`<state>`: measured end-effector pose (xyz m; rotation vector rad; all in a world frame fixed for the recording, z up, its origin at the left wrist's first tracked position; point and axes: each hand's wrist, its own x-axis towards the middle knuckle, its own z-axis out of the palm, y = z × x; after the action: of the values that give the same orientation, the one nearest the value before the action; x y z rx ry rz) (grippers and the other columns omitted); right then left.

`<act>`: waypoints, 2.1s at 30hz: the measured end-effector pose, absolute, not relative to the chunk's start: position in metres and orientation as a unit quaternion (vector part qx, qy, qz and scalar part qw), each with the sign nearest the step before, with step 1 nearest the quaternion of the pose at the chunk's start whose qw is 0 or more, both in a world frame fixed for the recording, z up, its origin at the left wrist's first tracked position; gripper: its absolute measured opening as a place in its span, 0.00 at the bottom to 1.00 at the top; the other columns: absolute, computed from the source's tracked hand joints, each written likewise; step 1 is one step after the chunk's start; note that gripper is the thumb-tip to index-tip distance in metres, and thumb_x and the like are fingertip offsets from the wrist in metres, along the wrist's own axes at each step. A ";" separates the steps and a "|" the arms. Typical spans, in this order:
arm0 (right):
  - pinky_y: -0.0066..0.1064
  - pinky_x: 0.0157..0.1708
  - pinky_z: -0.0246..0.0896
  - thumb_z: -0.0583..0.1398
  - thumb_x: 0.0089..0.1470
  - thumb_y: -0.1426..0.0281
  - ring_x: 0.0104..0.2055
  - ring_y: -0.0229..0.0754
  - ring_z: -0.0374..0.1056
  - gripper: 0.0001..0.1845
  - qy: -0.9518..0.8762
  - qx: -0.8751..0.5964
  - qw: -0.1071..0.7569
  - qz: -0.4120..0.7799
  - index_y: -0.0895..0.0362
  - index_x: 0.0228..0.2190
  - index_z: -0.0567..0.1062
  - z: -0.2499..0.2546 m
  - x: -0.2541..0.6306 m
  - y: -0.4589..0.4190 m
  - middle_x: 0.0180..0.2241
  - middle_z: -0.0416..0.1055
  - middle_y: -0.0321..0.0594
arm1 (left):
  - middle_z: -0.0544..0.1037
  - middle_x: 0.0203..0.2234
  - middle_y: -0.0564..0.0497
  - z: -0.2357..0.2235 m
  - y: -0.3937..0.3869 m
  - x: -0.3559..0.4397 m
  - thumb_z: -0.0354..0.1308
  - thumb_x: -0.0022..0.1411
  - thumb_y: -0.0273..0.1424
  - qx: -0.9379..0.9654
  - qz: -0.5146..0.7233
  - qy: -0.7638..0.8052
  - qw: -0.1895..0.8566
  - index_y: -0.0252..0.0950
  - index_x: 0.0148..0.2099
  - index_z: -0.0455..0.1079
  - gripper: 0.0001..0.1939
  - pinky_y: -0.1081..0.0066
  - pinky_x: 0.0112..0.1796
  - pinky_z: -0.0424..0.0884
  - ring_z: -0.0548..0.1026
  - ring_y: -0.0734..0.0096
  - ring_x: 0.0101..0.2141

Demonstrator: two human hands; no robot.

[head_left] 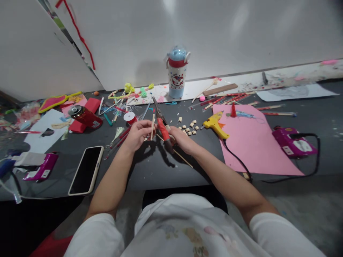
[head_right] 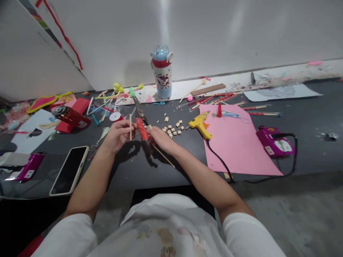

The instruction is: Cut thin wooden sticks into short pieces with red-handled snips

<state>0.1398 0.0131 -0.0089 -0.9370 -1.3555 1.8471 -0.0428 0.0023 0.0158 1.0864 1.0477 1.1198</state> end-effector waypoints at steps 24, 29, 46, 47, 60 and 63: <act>0.26 0.27 0.53 0.55 0.54 0.54 0.24 0.33 0.55 0.18 -0.542 -0.224 0.276 0.762 0.56 0.26 0.65 -0.019 0.140 0.001 0.21 0.58 0.31 | 0.74 0.30 0.50 0.013 0.013 -0.068 0.55 0.59 0.35 0.655 0.471 0.589 -0.044 0.36 0.36 0.72 0.09 0.70 0.38 0.65 0.70 0.70 0.34; 0.26 0.25 0.52 0.55 0.56 0.56 0.25 0.33 0.55 0.17 -0.536 -0.218 0.285 0.764 0.56 0.27 0.65 -0.018 0.140 0.002 0.24 0.59 0.32 | 0.75 0.29 0.50 0.013 0.013 -0.068 0.55 0.59 0.35 0.660 0.462 0.591 -0.040 0.37 0.36 0.73 0.09 0.69 0.40 0.65 0.70 0.69 0.35; 0.26 0.27 0.52 0.53 0.57 0.52 0.24 0.33 0.53 0.21 -0.577 -0.193 0.293 0.737 0.57 0.25 0.63 -0.020 0.142 0.004 0.22 0.56 0.31 | 0.75 0.29 0.50 0.009 0.020 -0.075 0.63 0.51 0.33 0.661 0.502 0.544 0.122 0.36 0.29 0.75 0.05 0.72 0.35 0.66 0.71 0.71 0.34; 0.26 0.27 0.52 0.53 0.57 0.52 0.24 0.32 0.53 0.21 -0.579 -0.190 0.293 0.737 0.57 0.25 0.63 -0.020 0.142 0.003 0.22 0.56 0.31 | 0.75 0.28 0.51 0.009 0.021 -0.076 0.64 0.49 0.33 0.646 0.518 0.543 0.138 0.37 0.29 0.76 0.05 0.72 0.34 0.66 0.71 0.72 0.33; 0.25 0.24 0.50 0.54 0.56 0.52 0.23 0.31 0.52 0.20 -0.545 -0.185 0.289 0.765 0.57 0.27 0.64 -0.019 0.141 0.003 0.22 0.55 0.30 | 0.77 0.23 0.53 0.017 0.022 -0.068 0.68 0.44 0.31 0.361 0.702 0.438 0.429 0.35 0.30 0.74 0.10 0.78 0.29 0.70 0.73 0.80 0.25; 0.25 0.24 0.49 0.54 0.57 0.52 0.23 0.31 0.52 0.20 -0.555 -0.175 0.286 0.761 0.57 0.28 0.64 -0.019 0.140 0.000 0.22 0.56 0.30 | 0.78 0.24 0.53 0.017 0.022 -0.064 0.67 0.44 0.29 0.347 0.717 0.431 0.424 0.35 0.30 0.74 0.08 0.79 0.28 0.70 0.73 0.80 0.24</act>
<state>0.1402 -0.0002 -0.0189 -0.4673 -1.4849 2.0346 -0.0636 0.0215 0.0166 0.8673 1.0790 1.7933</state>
